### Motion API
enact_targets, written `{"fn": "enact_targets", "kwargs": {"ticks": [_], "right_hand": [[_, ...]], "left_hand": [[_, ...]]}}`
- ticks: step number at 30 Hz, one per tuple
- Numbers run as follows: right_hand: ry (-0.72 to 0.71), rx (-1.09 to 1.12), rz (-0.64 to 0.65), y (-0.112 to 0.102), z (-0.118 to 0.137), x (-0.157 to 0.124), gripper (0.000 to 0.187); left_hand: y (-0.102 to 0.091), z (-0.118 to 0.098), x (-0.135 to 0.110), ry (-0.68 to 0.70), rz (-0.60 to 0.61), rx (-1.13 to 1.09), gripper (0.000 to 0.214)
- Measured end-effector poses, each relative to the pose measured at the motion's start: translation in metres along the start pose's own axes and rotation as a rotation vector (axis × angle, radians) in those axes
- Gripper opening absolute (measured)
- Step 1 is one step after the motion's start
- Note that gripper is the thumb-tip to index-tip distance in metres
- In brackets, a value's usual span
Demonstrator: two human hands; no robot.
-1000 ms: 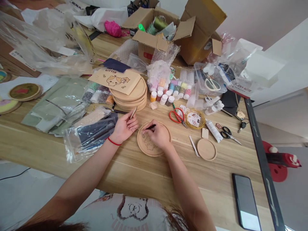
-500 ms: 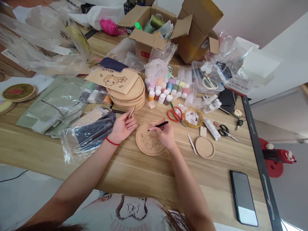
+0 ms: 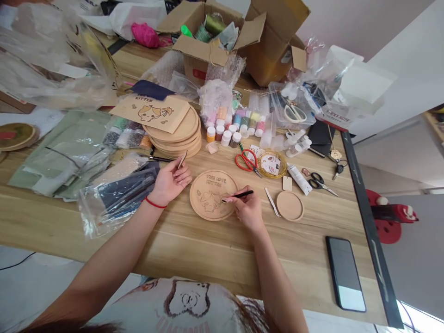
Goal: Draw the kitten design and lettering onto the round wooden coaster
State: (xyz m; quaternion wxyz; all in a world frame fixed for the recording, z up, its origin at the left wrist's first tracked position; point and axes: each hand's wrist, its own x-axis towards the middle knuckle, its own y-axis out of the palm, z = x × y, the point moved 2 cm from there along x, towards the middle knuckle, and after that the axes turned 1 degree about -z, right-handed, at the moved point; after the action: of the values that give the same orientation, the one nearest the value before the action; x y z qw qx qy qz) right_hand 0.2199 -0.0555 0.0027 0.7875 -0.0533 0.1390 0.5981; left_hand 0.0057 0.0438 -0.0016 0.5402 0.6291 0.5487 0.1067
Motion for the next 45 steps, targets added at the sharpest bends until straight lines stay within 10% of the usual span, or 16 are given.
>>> {"fn": "enact_targets", "kwargs": {"ticks": [25, 45], "right_hand": [[-0.122, -0.356, -0.132, 0.027, -0.013, 0.011, 0.031], [-0.086, -0.011, -0.27, 0.014, -0.01, 0.007, 0.036]], "left_hand": [[0.0, -0.001, -0.001, 0.002, -0.011, 0.013, 0.031], [0.003, 0.008, -0.001, -0.019, -0.005, 0.015, 0.032]]}}
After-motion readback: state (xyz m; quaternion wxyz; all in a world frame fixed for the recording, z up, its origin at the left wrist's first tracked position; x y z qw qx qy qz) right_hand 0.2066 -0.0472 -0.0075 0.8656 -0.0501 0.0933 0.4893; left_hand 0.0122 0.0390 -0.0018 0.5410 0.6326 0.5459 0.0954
